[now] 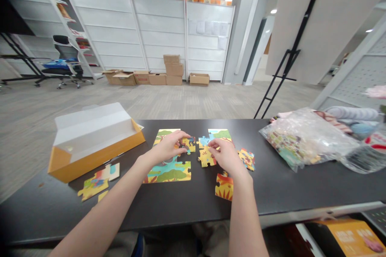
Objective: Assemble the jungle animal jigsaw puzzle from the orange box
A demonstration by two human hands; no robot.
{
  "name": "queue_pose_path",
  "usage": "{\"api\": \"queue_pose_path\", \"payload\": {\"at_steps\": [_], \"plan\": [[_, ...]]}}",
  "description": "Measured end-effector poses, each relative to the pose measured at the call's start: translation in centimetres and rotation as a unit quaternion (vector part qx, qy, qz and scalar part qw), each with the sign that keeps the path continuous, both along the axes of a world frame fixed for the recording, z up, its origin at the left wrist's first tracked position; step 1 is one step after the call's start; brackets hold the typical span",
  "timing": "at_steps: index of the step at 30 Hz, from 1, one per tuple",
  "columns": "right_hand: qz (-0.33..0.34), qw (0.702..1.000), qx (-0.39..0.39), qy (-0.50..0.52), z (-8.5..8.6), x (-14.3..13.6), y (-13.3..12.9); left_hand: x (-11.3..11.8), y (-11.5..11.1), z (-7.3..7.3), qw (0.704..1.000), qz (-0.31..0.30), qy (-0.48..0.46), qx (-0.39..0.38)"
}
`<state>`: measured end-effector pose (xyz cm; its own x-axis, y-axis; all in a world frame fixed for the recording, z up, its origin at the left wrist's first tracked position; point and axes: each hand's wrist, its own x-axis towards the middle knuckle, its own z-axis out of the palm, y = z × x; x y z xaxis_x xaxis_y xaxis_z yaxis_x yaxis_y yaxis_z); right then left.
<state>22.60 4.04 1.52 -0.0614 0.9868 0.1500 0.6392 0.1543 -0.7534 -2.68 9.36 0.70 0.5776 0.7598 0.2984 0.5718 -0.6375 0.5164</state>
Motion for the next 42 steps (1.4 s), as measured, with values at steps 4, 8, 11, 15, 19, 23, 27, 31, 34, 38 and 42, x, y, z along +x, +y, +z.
{"api": "queue_pose_path", "payload": {"at_steps": [4,8,11,15,19,23,27,31,34,38,42], "plan": [[-0.029,0.997,0.034,0.059,0.4,-0.3,0.2,0.1,0.1,-0.5,1.0,0.002,-0.015,-0.022],[-0.045,0.995,0.028,0.079,0.5,-0.8,0.5,0.2,-0.1,-0.5,1.0,-0.012,-0.018,-0.016],[-0.054,0.996,0.027,0.071,0.5,-1.3,0.6,0.2,-0.3,-0.1,0.999,-0.023,-0.007,-0.021],[-0.064,0.996,0.025,0.053,0.6,-1.5,0.5,0.2,-0.5,0.0,0.999,-0.023,0.011,-0.027],[-0.073,0.996,0.033,0.033,0.6,-1.3,0.5,-0.1,-0.2,-0.5,1.0,-0.017,0.018,-0.003],[-0.076,0.996,0.034,0.032,0.6,-1.3,0.6,-0.3,-0.1,-0.9,0.999,-0.018,0.029,0.025],[-0.079,0.996,0.038,0.028,0.7,-1.4,0.6,-0.3,-0.2,-0.9,0.998,-0.014,0.037,0.041],[-0.083,0.996,0.029,0.025,0.8,-1.3,0.5,-0.6,-0.3,-0.4,0.999,0.0,0.044,0.02],[-0.076,0.996,0.028,0.034,0.8,-1.2,0.4,-1.3,-0.5,0.2,0.999,0.003,0.037,-0.015],[-0.076,0.996,0.035,0.043,0.8,-1.1,0.3,-2.4,-0.8,0.7,0.997,-0.009,0.034,-0.07],[-0.076,0.996,0.034,0.042,0.8,-1.2,0.2,-2.6,-1.2,1.0,0.994,-0.054,0.033,-0.09]]}}
